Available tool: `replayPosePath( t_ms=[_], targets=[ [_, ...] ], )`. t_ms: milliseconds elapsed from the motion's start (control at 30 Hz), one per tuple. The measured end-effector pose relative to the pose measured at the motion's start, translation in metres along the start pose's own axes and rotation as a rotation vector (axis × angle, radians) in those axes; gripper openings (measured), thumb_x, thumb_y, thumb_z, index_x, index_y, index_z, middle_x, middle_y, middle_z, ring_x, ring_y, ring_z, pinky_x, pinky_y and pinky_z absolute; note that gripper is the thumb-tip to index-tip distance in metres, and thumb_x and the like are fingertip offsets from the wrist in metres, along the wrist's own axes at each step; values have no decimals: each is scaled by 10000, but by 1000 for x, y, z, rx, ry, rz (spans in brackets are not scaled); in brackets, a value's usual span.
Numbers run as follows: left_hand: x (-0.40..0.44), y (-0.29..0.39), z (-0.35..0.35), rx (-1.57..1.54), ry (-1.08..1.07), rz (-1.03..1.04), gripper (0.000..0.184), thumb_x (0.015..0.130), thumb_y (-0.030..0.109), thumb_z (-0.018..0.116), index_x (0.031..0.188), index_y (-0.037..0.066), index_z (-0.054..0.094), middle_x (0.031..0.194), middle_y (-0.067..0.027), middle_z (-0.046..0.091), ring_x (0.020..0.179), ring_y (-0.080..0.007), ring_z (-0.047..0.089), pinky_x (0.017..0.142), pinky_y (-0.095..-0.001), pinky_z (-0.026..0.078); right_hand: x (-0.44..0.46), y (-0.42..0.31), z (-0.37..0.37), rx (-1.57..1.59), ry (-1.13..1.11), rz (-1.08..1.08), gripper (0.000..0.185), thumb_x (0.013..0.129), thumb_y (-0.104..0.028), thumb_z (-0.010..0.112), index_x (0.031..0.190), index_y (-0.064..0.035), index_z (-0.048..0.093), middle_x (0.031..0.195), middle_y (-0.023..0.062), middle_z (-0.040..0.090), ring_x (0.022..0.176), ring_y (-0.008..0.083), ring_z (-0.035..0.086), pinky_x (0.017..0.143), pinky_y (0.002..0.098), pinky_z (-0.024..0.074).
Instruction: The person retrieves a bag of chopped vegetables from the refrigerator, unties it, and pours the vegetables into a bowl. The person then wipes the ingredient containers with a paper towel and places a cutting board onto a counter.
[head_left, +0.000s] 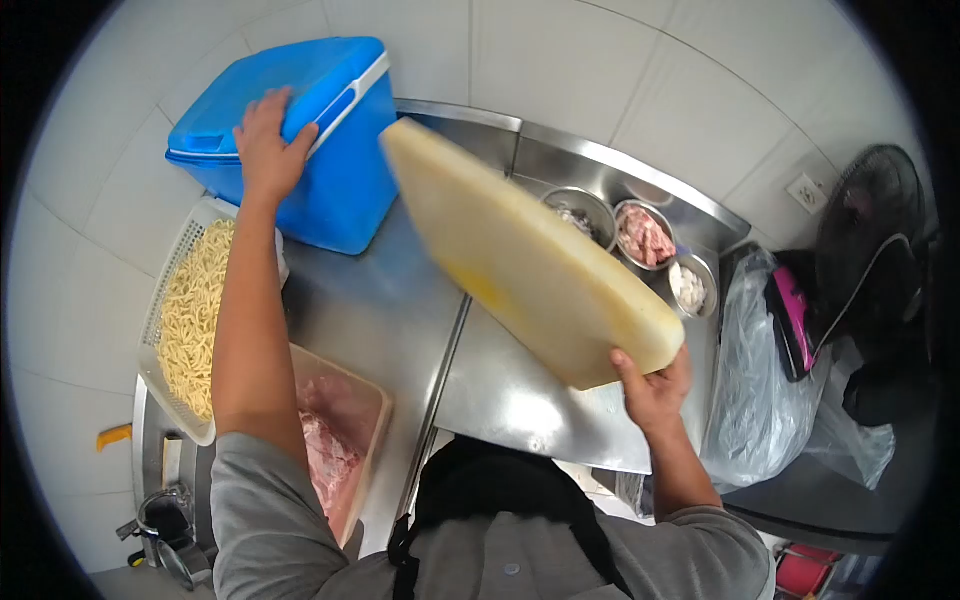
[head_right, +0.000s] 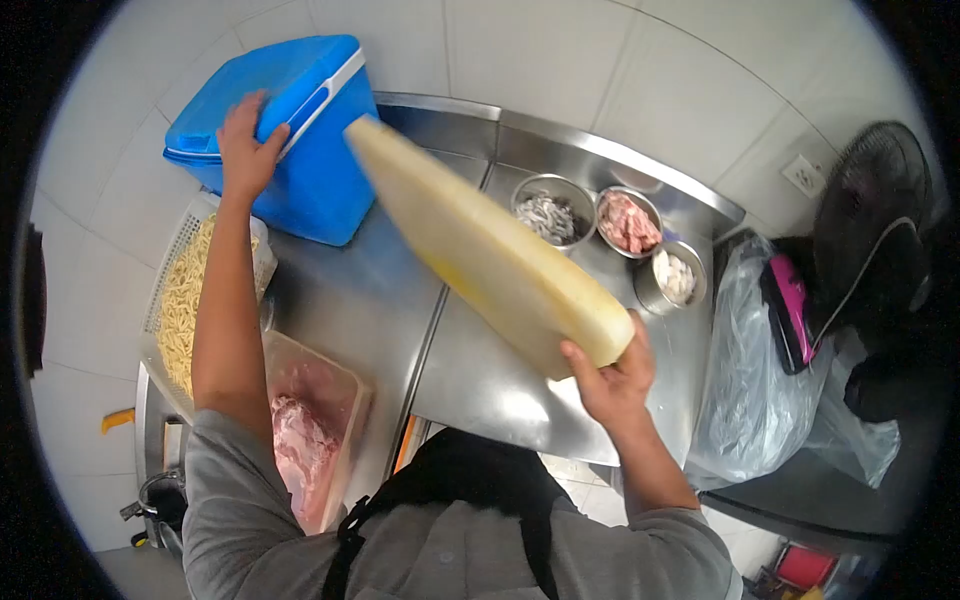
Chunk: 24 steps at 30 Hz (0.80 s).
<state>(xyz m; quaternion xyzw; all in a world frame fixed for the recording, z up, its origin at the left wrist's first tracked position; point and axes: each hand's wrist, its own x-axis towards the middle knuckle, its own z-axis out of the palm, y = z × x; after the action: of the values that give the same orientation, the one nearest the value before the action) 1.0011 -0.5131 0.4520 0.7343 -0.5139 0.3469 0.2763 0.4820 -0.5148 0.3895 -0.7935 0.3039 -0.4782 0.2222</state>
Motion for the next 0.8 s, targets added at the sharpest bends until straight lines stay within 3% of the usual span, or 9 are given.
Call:
replayPosePath(
  t_ms=[167, 300, 367, 500, 567, 633, 667, 733, 800],
  targets=[
    [-107, 127, -70, -456, -17, -90, 664, 951, 418, 505, 1430, -13, 345, 1433, -208, 412, 1312, -326, 404, 1106, -425, 276, -31, 10, -70, 465, 172, 349, 362, 850, -150, 739, 1129, 25, 589, 1093, 103, 636, 961, 166, 598, 868, 287, 457],
    [-267, 207, -85, -1407, -283, -770, 667, 970, 428, 467, 1429, -29, 308, 1438, -168, 409, 1295, -277, 423, 1068, -415, 344, -64, 48, -100, 476, 195, 516, 370, 886, -203, 700, 1143, 30, 571, 1078, 88, 639, 969, 144, 592, 870, 270, 449],
    [-345, 234, -87, -846, -624, -852, 669, 892, 314, 627, 1359, -73, 347, 1320, -213, 468, 1204, -313, 480, 1004, -433, 404, -88, 70, -98, 486, 176, 581, 329, 886, -186, 698, 1102, 34, 582, 1024, 79, 648, 913, 133, 593, 829, 266, 460],
    [-410, 290, -139, -352, -507, -575, 728, 815, 273, 719, 1331, -88, 355, 1233, -271, 480, 1178, -412, 471, 994, -465, 404, -124, 139, -75, 256, -26, 845, 259, 869, -191, 716, 963, 31, 622, 861, 39, 645, 750, 96, 555, 699, 245, 458],
    [-453, 303, -140, -258, -486, -651, 826, 759, 292, 766, 1345, -91, 328, 1226, -261, 475, 1189, -439, 452, 1004, -493, 382, -133, 164, -57, 332, -26, 865, 268, 853, -220, 737, 900, 23, 633, 773, 16, 620, 661, 81, 509, 625, 241, 438],
    [-493, 315, -140, -185, -529, -1067, 827, 757, 413, 755, 1306, -98, 406, 1229, -272, 515, 1169, -417, 496, 989, -472, 394, -131, 175, -51, 332, -146, 954, 264, 868, -235, 718, 887, 15, 635, 746, 3, 608, 636, 72, 498, 601, 235, 431],
    [-513, 314, -140, -171, -522, -1084, 827, 757, 413, 755, 1306, -98, 406, 1229, -272, 515, 1169, -417, 496, 989, -472, 394, -129, 175, -50, 337, -168, 951, 264, 868, -235, 718, 887, 15, 635, 746, 3, 608, 636, 72, 498, 601, 235, 431],
    [-530, 311, -143, -777, -894, -1808, 820, 766, 536, 709, 1245, -98, 504, 1205, -293, 563, 1135, -397, 547, 971, -433, 419, -118, 175, -46, 378, -134, 951, 277, 866, -236, 713, 899, 30, 640, 684, -7, 592, 594, 100, 515, 592, 251, 452],
    [-525, 312, -143, -769, -864, -1670, 826, 774, 590, 673, 1221, -91, 541, 1188, -300, 580, 1125, -387, 566, 967, -412, 429, -113, 185, -41, 203, -138, 824, 275, 849, -224, 725, 911, 25, 625, 712, 11, 610, 617, 108, 530, 614, 255, 464]
  ],
)
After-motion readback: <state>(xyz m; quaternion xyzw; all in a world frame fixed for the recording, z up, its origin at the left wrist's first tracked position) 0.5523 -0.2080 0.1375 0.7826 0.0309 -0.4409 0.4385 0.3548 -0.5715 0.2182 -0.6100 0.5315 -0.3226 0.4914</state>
